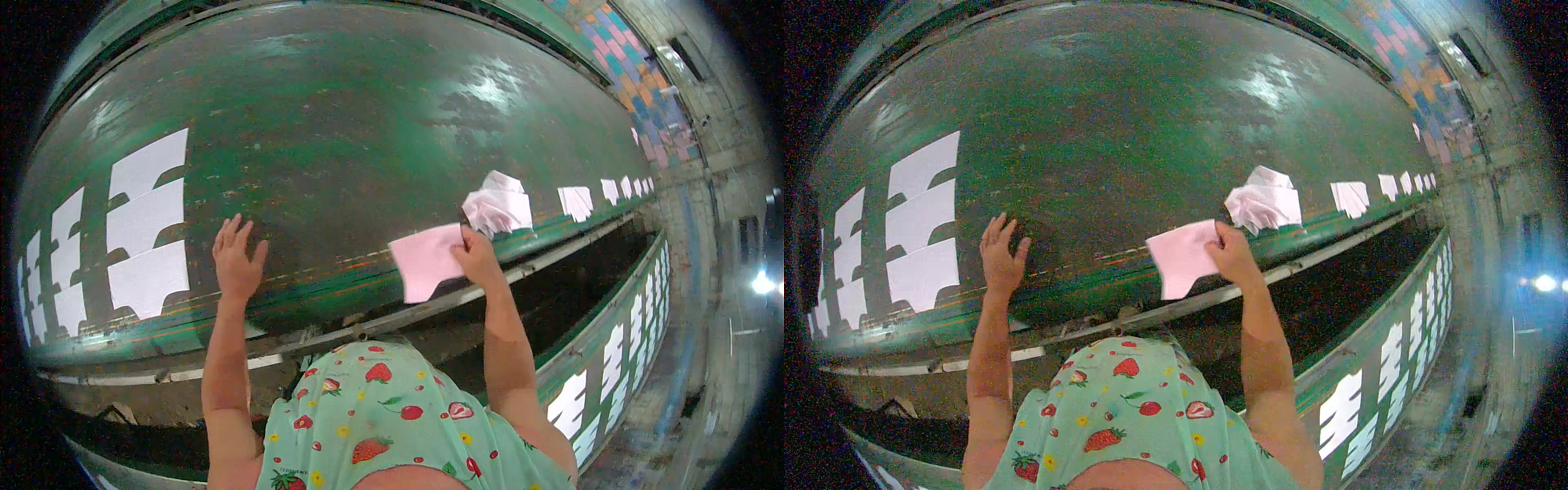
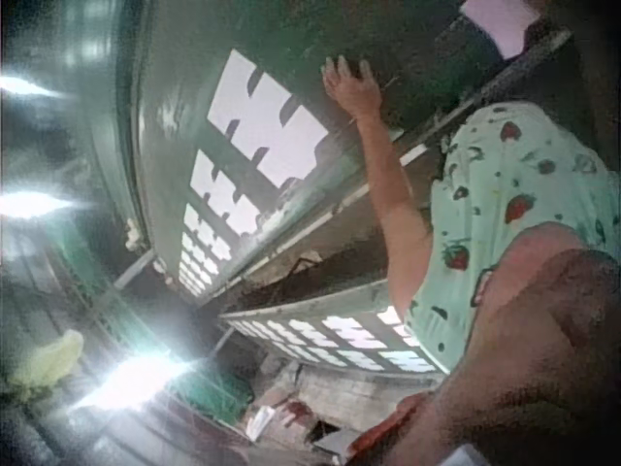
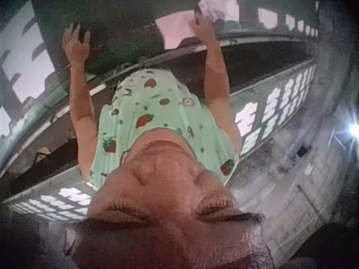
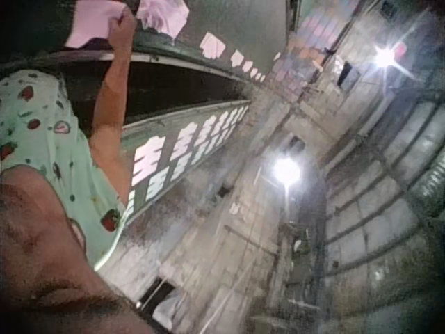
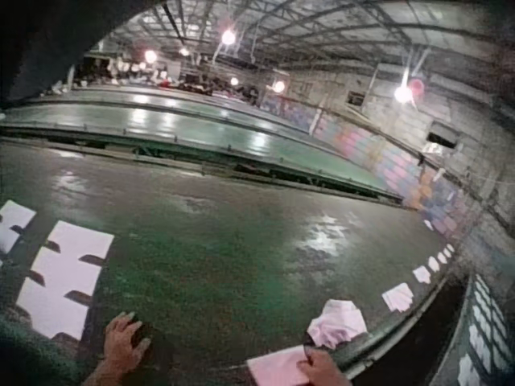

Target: The person repeatedly picks up white paper sheets from a green conveyor belt and folds them in half by hand. The folded papers are placed back on the belt as the process continues.

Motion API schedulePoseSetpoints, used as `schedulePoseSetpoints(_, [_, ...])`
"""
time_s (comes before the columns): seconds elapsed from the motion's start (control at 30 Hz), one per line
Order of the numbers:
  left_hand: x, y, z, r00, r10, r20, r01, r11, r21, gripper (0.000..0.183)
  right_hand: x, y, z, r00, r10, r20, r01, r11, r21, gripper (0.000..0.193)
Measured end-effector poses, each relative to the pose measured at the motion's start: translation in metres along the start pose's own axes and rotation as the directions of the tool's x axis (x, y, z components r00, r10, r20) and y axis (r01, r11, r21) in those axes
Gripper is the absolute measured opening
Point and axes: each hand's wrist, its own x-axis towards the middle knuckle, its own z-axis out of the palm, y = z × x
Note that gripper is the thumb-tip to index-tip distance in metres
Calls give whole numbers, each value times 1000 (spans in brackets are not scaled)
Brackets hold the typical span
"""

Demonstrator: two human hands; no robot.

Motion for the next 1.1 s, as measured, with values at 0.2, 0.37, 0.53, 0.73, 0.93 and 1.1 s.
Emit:
schedulePoseSetpoints(0.2, [5,34,1,999,-35,9,36,975,-221,60,-7,52,-3,850,-158,-502,-155,836,-526,26])
schedulePoseSetpoints(0.37, [-13,136,3,963,194,186,-100,901,-423,64,8,75,9,912,-75,-404,-151,854,-498,25])
schedulePoseSetpoints(0.53, [-35,254,39,798,522,301,-287,769,-572,70,40,91,-1,940,46,-337,-201,876,-439,22])
schedulePoseSetpoints(0.73, [-21,337,111,703,619,352,-515,783,-348,61,59,113,-11,949,-20,-314,-109,915,-389,20])
schedulePoseSetpoints(0.93, [0,363,138,734,347,584,-314,936,-162,42,46,125,-27,940,-45,-337,-69,946,-318,17])
schedulePoseSetpoints(1.1, [26,382,138,899,437,11,-391,815,-426,30,25,104,-44,850,-474,-231,491,871,19,13])
